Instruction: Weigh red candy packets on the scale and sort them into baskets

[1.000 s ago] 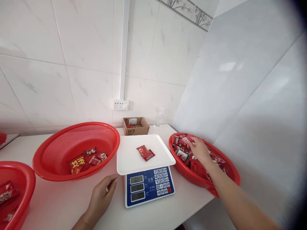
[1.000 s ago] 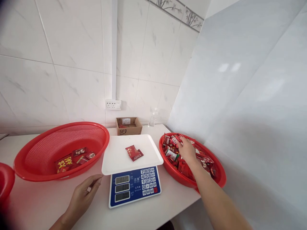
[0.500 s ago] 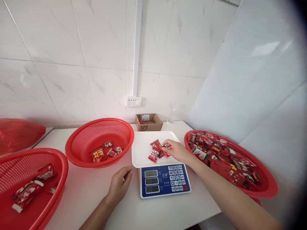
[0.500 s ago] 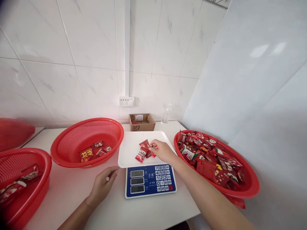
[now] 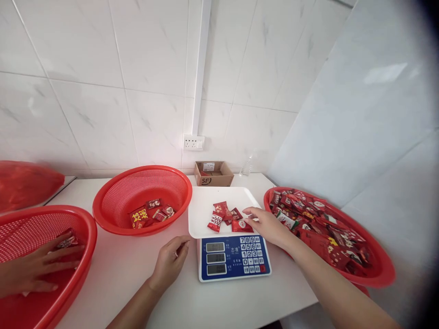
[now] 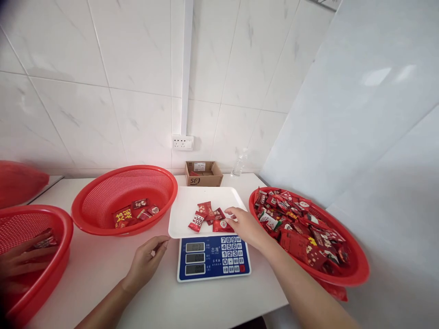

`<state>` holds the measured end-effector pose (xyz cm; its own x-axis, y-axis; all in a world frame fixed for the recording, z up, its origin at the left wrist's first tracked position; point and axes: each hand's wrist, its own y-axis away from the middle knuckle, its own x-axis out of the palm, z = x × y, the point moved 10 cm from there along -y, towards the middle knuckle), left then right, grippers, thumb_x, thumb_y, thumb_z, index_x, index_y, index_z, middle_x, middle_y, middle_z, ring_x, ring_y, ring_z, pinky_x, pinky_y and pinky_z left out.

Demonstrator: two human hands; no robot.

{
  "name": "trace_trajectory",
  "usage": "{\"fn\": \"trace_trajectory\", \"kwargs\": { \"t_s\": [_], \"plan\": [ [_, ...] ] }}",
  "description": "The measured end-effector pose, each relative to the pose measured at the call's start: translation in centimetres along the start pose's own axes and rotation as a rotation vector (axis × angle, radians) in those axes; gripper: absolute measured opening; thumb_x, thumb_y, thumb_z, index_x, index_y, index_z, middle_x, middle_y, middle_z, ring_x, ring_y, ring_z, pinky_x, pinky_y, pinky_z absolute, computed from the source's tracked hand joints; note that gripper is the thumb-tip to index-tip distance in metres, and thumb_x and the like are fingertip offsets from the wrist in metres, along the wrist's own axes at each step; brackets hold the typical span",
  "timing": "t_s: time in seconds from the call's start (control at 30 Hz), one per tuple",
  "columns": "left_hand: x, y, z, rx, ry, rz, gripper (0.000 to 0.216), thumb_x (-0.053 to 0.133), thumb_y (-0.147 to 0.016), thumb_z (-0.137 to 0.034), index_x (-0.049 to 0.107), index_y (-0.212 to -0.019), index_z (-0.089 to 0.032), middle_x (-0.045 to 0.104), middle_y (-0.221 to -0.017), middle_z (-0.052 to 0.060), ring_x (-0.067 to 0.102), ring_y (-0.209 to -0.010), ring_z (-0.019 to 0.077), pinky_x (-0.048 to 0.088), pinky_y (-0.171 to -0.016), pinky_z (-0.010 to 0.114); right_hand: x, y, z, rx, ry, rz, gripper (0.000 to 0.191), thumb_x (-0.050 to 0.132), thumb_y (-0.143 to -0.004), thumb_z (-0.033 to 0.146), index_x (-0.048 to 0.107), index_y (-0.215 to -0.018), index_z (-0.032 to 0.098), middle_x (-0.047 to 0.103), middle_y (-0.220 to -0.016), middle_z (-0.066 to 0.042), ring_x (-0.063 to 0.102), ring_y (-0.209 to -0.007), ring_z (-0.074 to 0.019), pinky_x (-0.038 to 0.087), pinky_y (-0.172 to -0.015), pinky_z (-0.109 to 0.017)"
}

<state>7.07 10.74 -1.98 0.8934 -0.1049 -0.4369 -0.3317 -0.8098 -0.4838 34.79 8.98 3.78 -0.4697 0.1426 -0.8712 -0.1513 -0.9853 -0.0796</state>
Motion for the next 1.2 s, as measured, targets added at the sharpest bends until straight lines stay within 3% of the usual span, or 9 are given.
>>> {"fn": "trace_trajectory", "kwargs": {
  "t_s": [0.13,0.33,0.5,0.7,0.9,0.97,1.07,1.2],
  "plan": [
    [-0.2,-0.1,0.0,-0.005,-0.025,-0.006,0.020,0.046,-0.085,-0.028,0.063,-0.091,-0.019,0.067,-0.075,0.002,0.059,-0.061,0.0116,0.048,-0.055,0.020,-3.2,1.2,-2.6,0.037,0.021,-0.097,0.031,0.046,-0.081,0.034,0.060,-0.107,0.023,0.063,-0.114,-0.005,0.058,-0.105,-0.0205,0.046,-0.088,-0.032],
    [-0.4,0.0,-0.1,0.007,-0.024,-0.014,0.020,0.048,-0.084,-0.030,0.063,-0.091,-0.019,0.068,-0.078,0.002,0.060,-0.061,0.0117,0.048,-0.053,0.019,-8.6,3.9,-12.2,0.267,0.294,-0.192,0.039,0.043,-0.083,0.035,0.056,-0.117,0.021,0.058,-0.124,-0.007,0.054,-0.112,-0.0247,0.041,-0.093,-0.036],
    [-0.5,-0.1,-0.4,0.019,-0.022,-0.017,0.020,0.049,-0.083,-0.032,0.063,-0.089,-0.020,0.068,-0.075,0.001,0.059,-0.058,0.0112,0.048,-0.051,0.018,-8.5,5.9,-18.0,0.423,0.392,-0.084,0.036,0.044,-0.083,0.035,0.060,-0.113,0.020,0.063,-0.116,-0.009,0.059,-0.104,-0.0256,0.044,-0.085,-0.036],
    [-0.5,-0.3,-0.6,0.021,-0.031,-0.025,0.021,0.049,-0.082,-0.035,0.063,-0.087,-0.020,0.068,-0.072,0.001,0.060,-0.057,0.0118,0.047,-0.048,0.018,-8.2,4.9,-18.2,0.397,0.391,-0.222,0.034,0.056,-0.074,0.035,0.064,-0.106,0.023,0.069,-0.098,-0.009,0.064,-0.088,-0.0245,0.046,-0.074,-0.035],
    [-0.7,-0.3,-0.4,0.004,-0.037,-0.026,0.022,0.050,-0.081,-0.036,0.064,-0.086,-0.020,0.067,-0.070,0.001,0.060,-0.055,0.0120,0.048,-0.046,0.017,-8.7,3.8,-18.2,0.402,0.361,-0.286,0.016,0.054,-0.073,0.027,0.068,-0.081,0.025,0.070,-0.078,-0.002,0.064,-0.073,-0.0193,0.045,-0.066,-0.030],
    [-0.7,-0.2,-0.4,0.005,-0.029,-0.026,0.021,0.050,-0.081,-0.037,0.063,-0.086,-0.020,0.067,-0.069,0.000,0.060,-0.054,0.0117,0.048,-0.046,0.017,-9.8,3.9,-17.7,0.407,0.352,-0.325,0.018,0.050,-0.075,0.026,0.067,-0.080,0.025,0.070,-0.080,-0.002,0.064,-0.075,-0.0195,0.045,-0.067,-0.030],
    [-0.6,-0.2,-0.5,0.018,-0.030,-0.027,0.021,0.050,-0.082,-0.036,0.063,-0.086,-0.021,0.067,-0.070,0.000,0.059,-0.055,0.0115,0.048,-0.049,0.018,-12.7,4.6,-16.4,0.420,0.291,-0.503,0.022,0.045,-0.079,0.029,0.065,-0.086,0.024,0.069,-0.088,-0.005,0.063,-0.084,-0.0214,0.044,-0.075,-0.034],
    [-0.4,-0.3,-0.3,0.016,-0.039,-0.020,0.020,0.050,-0.082,-0.034,0.064,-0.087,-0.021,0.067,-0.072,0.000,0.060,-0.056,0.0115,0.048,-0.051,0.018,-14.6,5.2,-14.3,0.365,0.028,-0.703,0.022,0.050,-0.075,0.032,0.062,-0.089,0.019,0.068,-0.092,-0.007,0.061,-0.089,-0.0222,0.044,-0.083,-0.038]
  ]
}}
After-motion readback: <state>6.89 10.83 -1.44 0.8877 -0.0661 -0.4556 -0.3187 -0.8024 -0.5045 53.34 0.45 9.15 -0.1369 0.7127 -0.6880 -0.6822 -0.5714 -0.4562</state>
